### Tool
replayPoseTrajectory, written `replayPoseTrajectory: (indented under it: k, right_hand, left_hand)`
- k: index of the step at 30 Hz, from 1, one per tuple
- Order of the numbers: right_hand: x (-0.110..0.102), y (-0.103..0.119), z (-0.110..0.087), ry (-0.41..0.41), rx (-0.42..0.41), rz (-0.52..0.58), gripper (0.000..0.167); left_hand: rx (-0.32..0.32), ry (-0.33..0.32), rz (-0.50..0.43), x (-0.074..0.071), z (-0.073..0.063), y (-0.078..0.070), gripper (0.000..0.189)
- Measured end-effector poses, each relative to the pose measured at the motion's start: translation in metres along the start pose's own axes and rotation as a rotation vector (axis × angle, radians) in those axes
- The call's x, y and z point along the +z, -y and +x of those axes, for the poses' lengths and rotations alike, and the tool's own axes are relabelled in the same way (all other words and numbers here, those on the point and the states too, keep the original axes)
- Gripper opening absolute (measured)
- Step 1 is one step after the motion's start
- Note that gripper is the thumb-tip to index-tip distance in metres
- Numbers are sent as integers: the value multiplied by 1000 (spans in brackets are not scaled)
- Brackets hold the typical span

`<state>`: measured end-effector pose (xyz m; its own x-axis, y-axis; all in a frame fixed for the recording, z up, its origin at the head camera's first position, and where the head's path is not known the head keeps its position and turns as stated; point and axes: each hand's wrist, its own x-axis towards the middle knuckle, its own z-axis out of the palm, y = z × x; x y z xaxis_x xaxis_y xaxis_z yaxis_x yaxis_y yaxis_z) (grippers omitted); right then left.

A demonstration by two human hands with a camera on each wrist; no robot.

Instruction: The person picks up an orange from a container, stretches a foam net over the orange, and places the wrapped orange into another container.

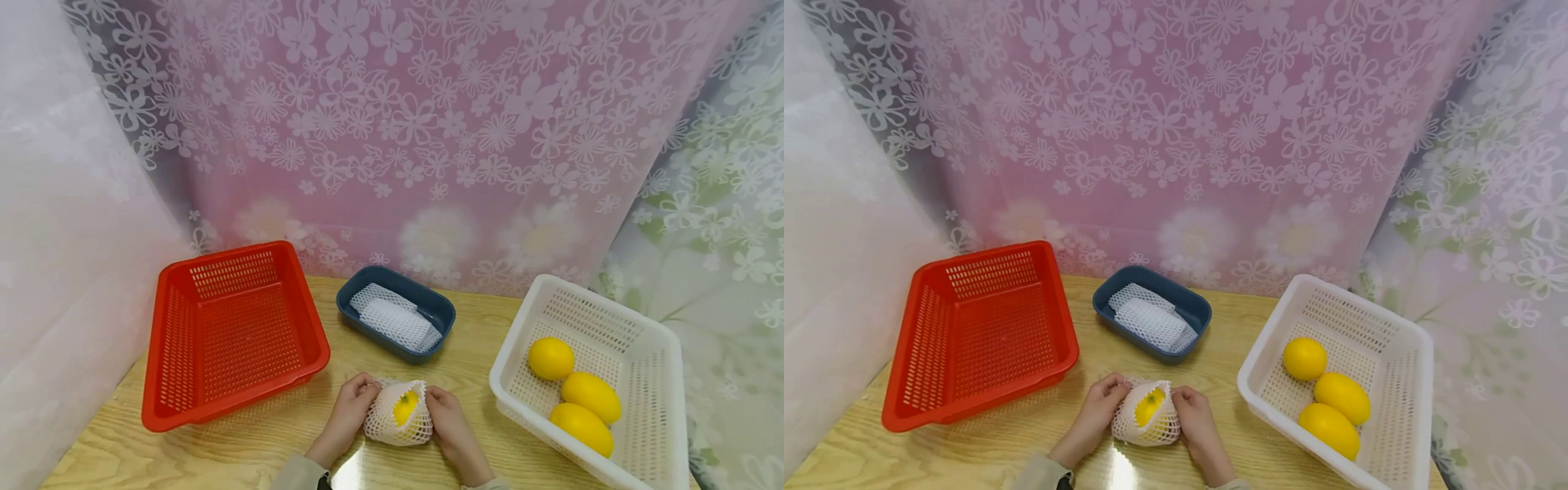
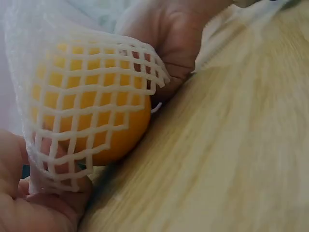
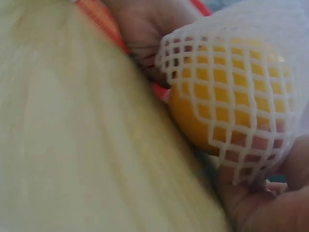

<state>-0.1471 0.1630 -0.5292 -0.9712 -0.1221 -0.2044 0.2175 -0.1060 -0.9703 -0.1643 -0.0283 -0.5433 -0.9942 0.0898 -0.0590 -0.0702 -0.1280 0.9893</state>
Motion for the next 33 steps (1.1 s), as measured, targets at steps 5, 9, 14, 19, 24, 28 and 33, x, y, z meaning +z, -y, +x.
replayPoseTrajectory:
  k: [5,9,14,19,24,28,33]
  right_hand:
    - [4,0,0,-139,-72,-256,23]
    - [5,-1,1,-179,-96,-299,20]
    - [6,-2,1,-194,-117,-312,21]
    - [7,-4,0,-227,-138,-366,21]
    - [8,-5,0,-268,-193,-478,14]
    - [8,-4,-1,-269,-237,-559,11]
    - [7,-3,-1,-269,-259,-628,11]
  left_hand:
    - [157,-83,230,3,-2,2,10]
    - [225,-121,294,2,0,6,5]
    - [251,-136,344,1,0,10,6]
    - [277,-147,393,0,-1,10,11]
    - [302,-158,424,0,-1,9,7]
    - [328,-162,424,-1,1,10,6]
    - [382,-181,427,-3,2,10,15]
